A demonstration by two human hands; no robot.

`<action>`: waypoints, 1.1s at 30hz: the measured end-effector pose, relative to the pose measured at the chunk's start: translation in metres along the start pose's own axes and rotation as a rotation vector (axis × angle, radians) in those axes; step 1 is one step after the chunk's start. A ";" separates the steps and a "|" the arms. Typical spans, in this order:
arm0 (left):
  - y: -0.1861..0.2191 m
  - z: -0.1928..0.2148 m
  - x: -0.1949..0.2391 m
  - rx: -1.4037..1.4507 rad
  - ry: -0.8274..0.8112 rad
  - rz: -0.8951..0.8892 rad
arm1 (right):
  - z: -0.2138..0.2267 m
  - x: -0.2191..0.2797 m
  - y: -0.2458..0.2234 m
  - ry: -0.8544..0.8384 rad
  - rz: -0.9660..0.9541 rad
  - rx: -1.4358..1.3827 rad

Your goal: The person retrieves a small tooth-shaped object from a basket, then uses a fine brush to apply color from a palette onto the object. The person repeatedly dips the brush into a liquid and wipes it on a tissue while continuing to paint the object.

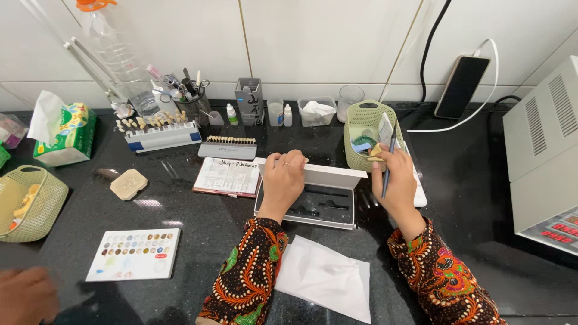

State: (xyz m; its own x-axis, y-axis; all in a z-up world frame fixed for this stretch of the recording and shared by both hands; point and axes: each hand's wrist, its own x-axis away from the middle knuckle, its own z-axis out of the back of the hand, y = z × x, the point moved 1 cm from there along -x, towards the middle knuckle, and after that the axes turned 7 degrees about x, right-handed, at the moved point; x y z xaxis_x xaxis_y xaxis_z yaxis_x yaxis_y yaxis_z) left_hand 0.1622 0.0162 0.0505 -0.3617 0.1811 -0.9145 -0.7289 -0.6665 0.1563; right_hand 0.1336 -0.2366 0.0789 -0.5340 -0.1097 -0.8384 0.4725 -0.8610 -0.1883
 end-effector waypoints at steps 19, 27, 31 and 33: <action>-0.011 -0.014 0.009 0.052 0.008 0.011 | -0.117 0.023 0.100 -0.117 -0.462 -0.896; -0.016 -0.034 -0.003 -0.038 0.026 0.063 | -0.076 0.000 0.071 -0.071 -0.377 -0.716; -0.020 -0.041 -0.017 -0.101 0.034 0.094 | -0.037 -0.002 0.099 0.107 -0.483 -0.630; -0.021 -0.038 -0.023 -0.111 0.021 0.062 | -0.022 0.002 0.129 0.223 -0.522 -0.628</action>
State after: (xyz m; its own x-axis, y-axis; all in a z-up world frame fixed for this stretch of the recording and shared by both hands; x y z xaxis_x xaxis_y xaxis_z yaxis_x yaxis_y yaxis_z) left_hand 0.2082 -0.0018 0.0541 -0.3910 0.1228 -0.9122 -0.6366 -0.7518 0.1717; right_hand 0.2091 -0.3372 0.0413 -0.6718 0.3829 -0.6341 0.5409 -0.3312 -0.7731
